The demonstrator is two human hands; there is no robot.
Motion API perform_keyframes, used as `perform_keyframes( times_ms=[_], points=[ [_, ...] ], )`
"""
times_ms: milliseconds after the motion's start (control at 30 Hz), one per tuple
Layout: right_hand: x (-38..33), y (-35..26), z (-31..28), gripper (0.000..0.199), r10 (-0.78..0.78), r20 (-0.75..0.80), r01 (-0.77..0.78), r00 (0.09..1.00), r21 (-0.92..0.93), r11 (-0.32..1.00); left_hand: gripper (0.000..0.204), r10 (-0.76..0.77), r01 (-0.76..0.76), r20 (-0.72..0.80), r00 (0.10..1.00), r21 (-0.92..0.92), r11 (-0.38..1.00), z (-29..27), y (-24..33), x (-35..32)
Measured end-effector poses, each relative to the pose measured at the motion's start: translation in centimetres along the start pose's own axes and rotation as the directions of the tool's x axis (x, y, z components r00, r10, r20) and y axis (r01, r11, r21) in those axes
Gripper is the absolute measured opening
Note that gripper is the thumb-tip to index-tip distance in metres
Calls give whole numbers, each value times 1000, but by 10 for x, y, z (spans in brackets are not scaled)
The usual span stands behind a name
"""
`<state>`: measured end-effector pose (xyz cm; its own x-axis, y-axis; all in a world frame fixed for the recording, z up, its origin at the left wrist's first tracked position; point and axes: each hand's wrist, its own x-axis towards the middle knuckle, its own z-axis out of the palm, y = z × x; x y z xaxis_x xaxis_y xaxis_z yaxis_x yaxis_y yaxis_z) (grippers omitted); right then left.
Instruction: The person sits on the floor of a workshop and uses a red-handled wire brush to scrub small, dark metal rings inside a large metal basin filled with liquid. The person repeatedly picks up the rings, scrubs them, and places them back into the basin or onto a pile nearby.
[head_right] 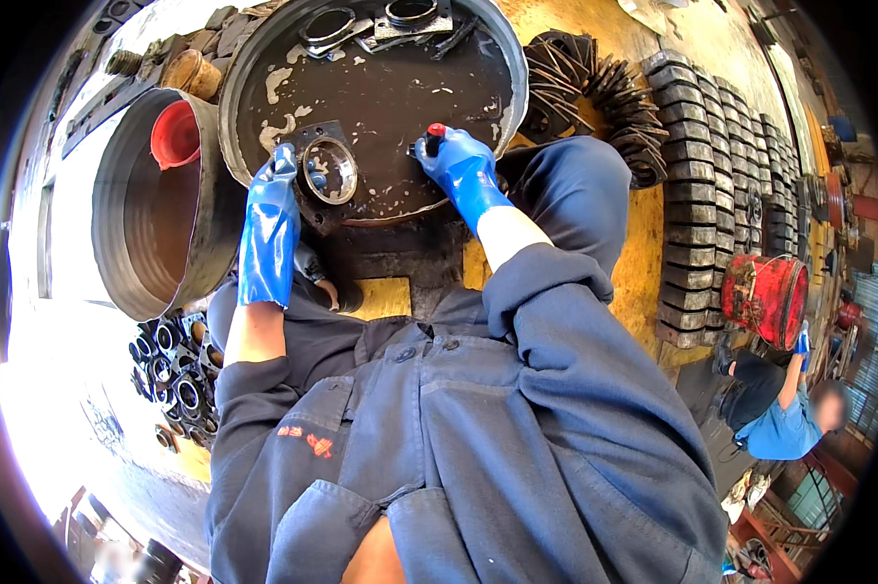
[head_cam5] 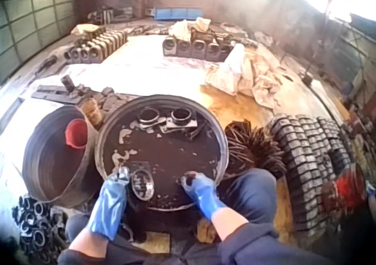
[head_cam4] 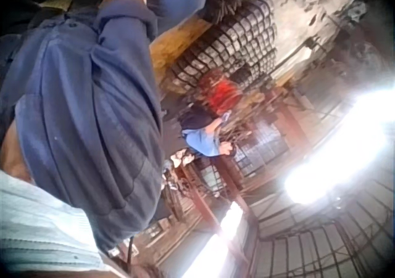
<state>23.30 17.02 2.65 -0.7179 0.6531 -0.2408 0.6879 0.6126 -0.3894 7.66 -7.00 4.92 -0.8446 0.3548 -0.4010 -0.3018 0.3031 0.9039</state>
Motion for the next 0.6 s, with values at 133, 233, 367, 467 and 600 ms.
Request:
perform_keyframes(
  times_ms=[133, 233, 367, 467, 600],
  points=[
    [-4, -7, -10, 41, 20, 42, -20, 999, -4, 1000, 46, 7, -7, 2, 1000, 81, 997, -2, 1, 2],
    [-6, -7, -13, 42, 35, 66, -35, 997, 1, 999, 45, -9, 8, 9, 1000, 57, 998, -3, 2, -2],
    [-6, -7, -14, 43, 36, 86, -37, 996, 4, 999, 45, -4, 4, 8, 1000, 68, 998, -4, 4, -3],
    [-6, -6, -13, 43, 41, 79, -41, 996, -4, 999, 45, 3, -4, 9, 1000, 75, 997, -5, 5, -4],
    [-6, -5, -11, 43, 32, 56, -31, 998, -10, 999, 45, 8, -8, 11, 1000, 81, 997, -5, 5, -3]
  ],
)
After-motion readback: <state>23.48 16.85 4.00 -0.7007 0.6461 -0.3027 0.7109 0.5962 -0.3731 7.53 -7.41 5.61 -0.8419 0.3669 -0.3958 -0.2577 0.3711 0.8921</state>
